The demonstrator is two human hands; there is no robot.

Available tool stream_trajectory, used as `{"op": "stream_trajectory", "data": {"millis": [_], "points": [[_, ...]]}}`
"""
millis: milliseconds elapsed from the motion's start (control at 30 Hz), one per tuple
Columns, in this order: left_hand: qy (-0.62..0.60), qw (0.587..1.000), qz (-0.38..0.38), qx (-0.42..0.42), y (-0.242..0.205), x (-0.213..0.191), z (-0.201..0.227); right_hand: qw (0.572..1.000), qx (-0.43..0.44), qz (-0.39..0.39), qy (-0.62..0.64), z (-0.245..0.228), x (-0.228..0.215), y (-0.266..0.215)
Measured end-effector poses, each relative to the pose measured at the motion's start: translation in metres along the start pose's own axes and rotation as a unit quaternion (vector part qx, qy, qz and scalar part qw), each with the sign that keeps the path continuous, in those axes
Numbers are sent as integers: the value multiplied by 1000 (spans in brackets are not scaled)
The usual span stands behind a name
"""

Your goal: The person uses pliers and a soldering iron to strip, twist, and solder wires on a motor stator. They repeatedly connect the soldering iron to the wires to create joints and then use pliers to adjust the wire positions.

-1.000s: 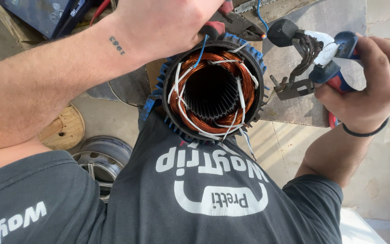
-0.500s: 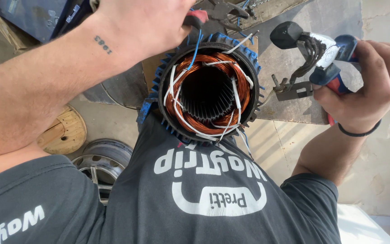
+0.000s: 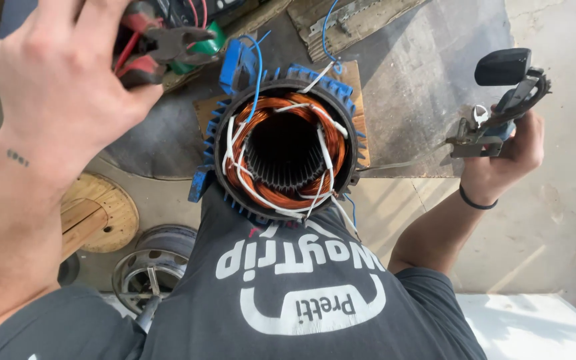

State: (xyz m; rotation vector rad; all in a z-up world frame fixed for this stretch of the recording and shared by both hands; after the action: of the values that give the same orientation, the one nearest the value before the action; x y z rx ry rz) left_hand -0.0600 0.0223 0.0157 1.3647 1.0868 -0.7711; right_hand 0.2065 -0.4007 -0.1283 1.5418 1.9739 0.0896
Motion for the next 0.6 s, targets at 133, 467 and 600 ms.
{"op": "stream_trajectory", "data": {"millis": [133, 467, 600], "points": [[-14, 996, -38, -76, -11, 9, -8, 998, 52, 13, 44, 48, 1, -17], [-73, 977, -67, -189, -26, 49, -27, 929, 265, 48, 255, 97, 49, -36], [-100, 971, -53, -211, -35, 68, -39, 917, 295, 53, 264, 98, 54, -37]]}}
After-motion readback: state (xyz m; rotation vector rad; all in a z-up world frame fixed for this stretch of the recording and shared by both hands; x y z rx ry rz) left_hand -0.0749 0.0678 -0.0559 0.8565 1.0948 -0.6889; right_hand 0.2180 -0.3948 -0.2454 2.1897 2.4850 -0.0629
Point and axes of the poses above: each hand's wrist, its own y-axis towards the middle knuckle, its own x-axis out of the palm, z = x × y, the point moved 4 cm from there along y, towards the middle knuckle, and after that the axes turned 8 degrees about z, right-handed, at the moved point
